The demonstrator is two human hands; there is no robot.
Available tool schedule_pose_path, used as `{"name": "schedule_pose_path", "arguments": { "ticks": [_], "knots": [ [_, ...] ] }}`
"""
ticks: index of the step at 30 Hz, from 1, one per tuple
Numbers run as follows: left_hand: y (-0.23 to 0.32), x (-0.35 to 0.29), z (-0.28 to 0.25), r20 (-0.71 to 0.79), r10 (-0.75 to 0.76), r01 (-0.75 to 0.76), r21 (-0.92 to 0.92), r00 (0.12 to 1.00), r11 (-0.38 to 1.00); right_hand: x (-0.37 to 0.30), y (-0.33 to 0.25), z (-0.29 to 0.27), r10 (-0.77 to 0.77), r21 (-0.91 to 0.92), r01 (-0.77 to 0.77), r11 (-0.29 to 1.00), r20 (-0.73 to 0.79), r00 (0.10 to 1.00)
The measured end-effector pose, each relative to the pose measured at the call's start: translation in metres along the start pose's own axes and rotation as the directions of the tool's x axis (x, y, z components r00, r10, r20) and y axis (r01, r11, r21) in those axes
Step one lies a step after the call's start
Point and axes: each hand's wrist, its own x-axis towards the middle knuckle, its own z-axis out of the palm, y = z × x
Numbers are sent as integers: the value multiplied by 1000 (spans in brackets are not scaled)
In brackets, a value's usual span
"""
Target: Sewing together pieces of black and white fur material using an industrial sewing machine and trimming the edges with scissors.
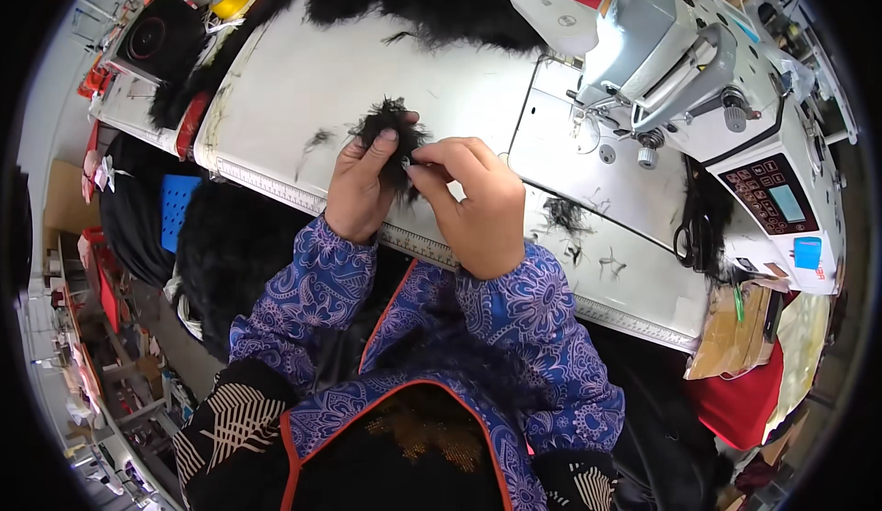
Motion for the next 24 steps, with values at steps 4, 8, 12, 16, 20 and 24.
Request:
{"name": "schedule_pose_path", "arguments": {
  "ticks": [4, 8, 12, 16, 20, 24],
  "knots": [
    [1, -6, 3, -6, -54, 54, -7, 999, 999, -3, 9, 3, -22, -14, 23, 1000, 18, 1000],
    [-3, -7, 6, -41, -41, 43, 54, 998, 998, -1, 10, 0, -159, -241, 168, 956, 58, 986],
    [-2, -11, 13, -73, -33, 40, 99, 997, 994, 0, 10, -5, -239, -302, 248, 920, 69, 969],
    [-2, -9, 6, -160, -45, 60, 91, 986, 994, -3, 12, -5, -154, -243, 145, 959, -16, 988],
    [-2, -10, 2, -219, -33, 49, 68, 975, 997, -15, 8, -7, -148, -219, 136, 966, -37, 988],
    [-2, -13, 10, -246, -35, 60, 93, 969, 994, -17, 5, -6, -144, -177, 136, 975, -34, 989]
  ]
}}
